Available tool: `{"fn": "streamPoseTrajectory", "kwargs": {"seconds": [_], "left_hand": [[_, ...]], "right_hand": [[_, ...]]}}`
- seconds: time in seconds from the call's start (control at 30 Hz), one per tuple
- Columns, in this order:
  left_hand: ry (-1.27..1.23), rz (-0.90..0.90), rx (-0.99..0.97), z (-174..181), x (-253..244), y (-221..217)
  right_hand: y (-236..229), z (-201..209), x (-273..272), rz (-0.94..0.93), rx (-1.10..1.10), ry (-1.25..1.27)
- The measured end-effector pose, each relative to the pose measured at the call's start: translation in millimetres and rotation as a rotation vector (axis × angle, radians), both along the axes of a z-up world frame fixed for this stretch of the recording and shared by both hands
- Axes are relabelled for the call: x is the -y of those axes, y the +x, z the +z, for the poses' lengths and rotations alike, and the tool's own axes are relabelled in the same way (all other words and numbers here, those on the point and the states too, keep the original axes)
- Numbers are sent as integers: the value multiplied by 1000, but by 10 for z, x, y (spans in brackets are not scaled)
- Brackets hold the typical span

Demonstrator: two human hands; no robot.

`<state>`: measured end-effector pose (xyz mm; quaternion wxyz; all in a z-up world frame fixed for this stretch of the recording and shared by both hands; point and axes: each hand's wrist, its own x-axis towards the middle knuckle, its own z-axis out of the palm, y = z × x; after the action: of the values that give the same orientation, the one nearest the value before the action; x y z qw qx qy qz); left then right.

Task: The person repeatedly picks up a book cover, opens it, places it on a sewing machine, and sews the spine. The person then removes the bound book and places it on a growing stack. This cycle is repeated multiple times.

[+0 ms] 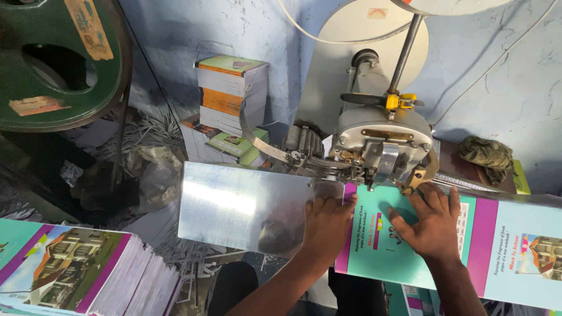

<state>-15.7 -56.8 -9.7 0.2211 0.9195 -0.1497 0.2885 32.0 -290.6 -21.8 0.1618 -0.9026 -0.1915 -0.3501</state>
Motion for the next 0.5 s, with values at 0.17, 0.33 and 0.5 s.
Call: {"fn": "streamPoseTrajectory", "kwargs": {"seconds": [0.17, 0.33, 0.5], "left_hand": [[0, 1, 17, -6, 9, -7], [20, 20, 33, -23, 17, 7], [23, 21, 56, -37, 26, 0]], "right_hand": [[-1, 62, 25, -21, -3, -45], [31, 239, 130, 25, -155, -30], [308, 482, 472, -23, -579, -194]]}}
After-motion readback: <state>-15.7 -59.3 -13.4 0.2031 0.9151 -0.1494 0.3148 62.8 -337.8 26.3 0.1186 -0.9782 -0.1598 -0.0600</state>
